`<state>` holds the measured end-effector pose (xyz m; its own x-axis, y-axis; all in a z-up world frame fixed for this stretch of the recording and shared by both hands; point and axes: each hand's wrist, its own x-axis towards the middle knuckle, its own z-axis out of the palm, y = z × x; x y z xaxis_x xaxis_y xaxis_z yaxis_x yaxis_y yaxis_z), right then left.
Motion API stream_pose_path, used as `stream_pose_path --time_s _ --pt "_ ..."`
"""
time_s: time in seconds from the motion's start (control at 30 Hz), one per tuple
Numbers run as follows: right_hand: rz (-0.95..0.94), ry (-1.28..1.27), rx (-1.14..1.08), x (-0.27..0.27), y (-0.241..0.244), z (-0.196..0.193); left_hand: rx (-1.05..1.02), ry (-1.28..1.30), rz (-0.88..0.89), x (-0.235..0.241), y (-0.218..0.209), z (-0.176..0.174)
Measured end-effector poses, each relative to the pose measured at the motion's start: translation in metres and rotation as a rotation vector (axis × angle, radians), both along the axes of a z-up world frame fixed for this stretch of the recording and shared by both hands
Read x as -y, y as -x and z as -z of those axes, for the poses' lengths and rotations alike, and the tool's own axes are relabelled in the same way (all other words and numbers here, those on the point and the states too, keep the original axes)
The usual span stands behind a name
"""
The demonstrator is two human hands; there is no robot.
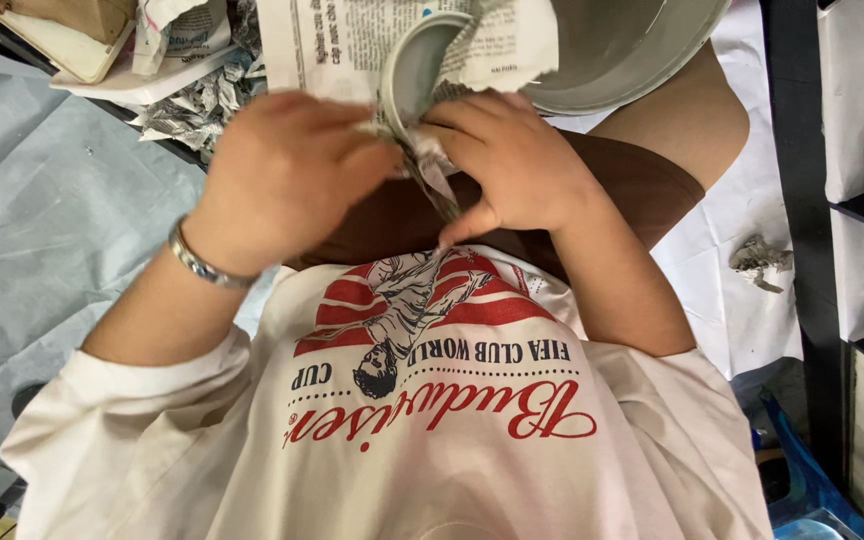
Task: The person sits on the floor and wraps small ceramic cups with newspaper. They tear newspaper sheets, dip them into a bucket of water, and carefully wrap each cup, smoothing the paper around the surface. Finished wrapped cups are placed on a nearby shelf.
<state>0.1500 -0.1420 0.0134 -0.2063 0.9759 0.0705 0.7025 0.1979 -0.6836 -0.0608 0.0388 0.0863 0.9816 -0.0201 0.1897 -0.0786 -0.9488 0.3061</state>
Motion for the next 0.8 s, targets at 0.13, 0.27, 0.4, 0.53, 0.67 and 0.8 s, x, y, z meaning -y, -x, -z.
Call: stream_pose_path --time_s 0.13,0.27,0.4,0.53,0.67,0.8 --pt "-0.005 0.05 0.05 0.008 0.011 0.004 -0.007 -0.021 -0.047 -0.019 -0.004 0.006" --pt "0.072 0.016 0.185 0.006 0.026 0.016 -0.008 -0.018 -0.048 -0.025 -0.008 -0.007" --pt "0.083 -0.027 0.238 0.004 0.027 0.021 0.009 0.193 -0.141 -0.021 -0.008 -0.022" --pt "0.117 -0.051 0.2 0.006 0.028 0.02 0.082 0.293 -0.281 -0.005 -0.026 0.004" --pt "0.257 -0.245 0.191 0.025 0.03 0.032 0.021 0.441 -0.256 -0.002 -0.047 0.054" --pt "0.665 -0.356 -0.051 0.066 0.039 0.085 0.008 0.486 -0.291 -0.003 -0.041 0.075"
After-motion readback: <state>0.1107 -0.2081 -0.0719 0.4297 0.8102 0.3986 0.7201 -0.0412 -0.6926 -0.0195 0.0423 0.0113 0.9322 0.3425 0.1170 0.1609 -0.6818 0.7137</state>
